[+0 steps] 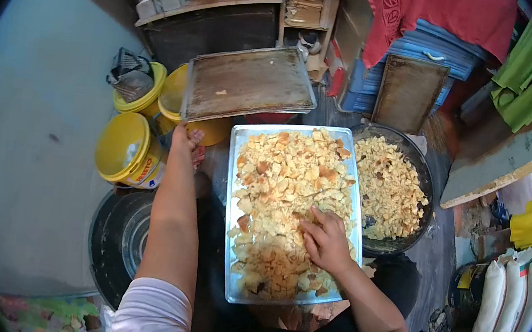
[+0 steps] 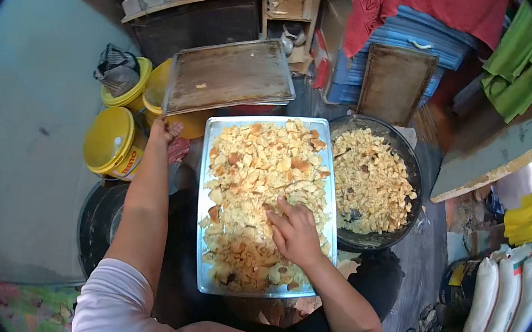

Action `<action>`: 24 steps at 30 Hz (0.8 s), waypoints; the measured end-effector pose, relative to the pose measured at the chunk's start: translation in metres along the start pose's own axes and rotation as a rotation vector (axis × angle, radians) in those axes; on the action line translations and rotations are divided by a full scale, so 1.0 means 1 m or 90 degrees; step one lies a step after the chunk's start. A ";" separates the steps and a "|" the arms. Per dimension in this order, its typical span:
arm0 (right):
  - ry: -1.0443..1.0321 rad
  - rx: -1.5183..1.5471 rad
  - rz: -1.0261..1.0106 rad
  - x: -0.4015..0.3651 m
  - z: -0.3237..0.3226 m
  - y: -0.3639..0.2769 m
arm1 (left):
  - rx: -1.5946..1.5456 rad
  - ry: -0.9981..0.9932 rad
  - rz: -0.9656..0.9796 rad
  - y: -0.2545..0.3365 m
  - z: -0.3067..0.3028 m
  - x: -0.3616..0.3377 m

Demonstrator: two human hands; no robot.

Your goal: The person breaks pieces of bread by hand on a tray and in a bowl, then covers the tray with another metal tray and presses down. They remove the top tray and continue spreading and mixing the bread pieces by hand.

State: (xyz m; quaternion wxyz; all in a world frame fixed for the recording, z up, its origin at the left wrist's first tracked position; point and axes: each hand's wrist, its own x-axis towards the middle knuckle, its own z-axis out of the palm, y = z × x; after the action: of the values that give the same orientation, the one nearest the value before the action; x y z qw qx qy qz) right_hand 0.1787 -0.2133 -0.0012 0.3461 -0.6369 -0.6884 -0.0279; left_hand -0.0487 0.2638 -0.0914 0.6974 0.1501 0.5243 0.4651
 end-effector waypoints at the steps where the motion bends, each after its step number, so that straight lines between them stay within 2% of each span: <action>1: -0.026 0.005 0.009 0.003 -0.002 0.000 | -0.091 -0.006 -0.039 -0.001 0.006 0.016; 3: -0.003 -0.022 0.001 0.013 -0.014 -0.008 | -0.201 -0.118 -0.022 -0.003 0.008 0.055; 5: 0.043 0.098 -0.019 0.021 -0.026 -0.018 | -0.114 -0.001 -0.029 0.000 0.027 0.035; 6: -0.033 0.135 -0.037 0.028 -0.039 -0.026 | -0.109 0.005 -0.036 0.001 0.031 0.030; 8: -0.287 0.262 -0.027 0.037 -0.056 -0.046 | -0.011 -0.005 0.047 0.000 0.035 0.028; 9: -0.307 0.301 -0.093 0.041 -0.065 -0.058 | 0.005 0.006 0.043 -0.002 0.033 0.034; 11: -0.229 0.334 -0.243 0.054 -0.089 -0.082 | -0.085 -0.107 -0.006 0.003 0.031 0.046; 12: -0.175 0.331 -0.290 0.060 -0.100 -0.092 | -0.091 -0.100 -0.003 0.005 0.031 0.047; 13: -0.125 0.316 -0.322 0.067 -0.111 -0.103 | -0.077 -0.038 -0.018 0.008 0.035 0.046; 14: -0.083 0.293 -0.336 0.073 -0.118 -0.111 | -0.063 0.023 -0.035 0.009 0.038 0.044; 15: -0.050 0.270 -0.340 0.079 -0.124 -0.118 | -0.072 0.025 -0.035 0.010 0.041 0.041; 18: 0.021 0.218 -0.330 0.089 -0.133 -0.131 | -0.018 0.071 0.064 0.017 0.048 0.044; 19: 0.039 0.200 -0.326 0.089 -0.132 -0.135 | -0.024 0.070 0.060 0.022 0.042 0.051; 21: 0.052 0.174 -0.315 0.091 -0.130 -0.140 | -0.037 -0.145 0.134 0.034 0.040 0.055; 24: 0.098 0.234 -0.243 0.091 -0.121 -0.149 | -0.054 -0.212 0.136 0.059 0.057 0.029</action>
State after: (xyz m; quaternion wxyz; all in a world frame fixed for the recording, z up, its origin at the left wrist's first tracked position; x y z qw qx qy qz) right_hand 0.1026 -0.2209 0.1973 0.4955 -0.4182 -0.7611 -0.0155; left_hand -0.0271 0.3339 -0.0442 0.7269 0.2505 0.3628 0.5265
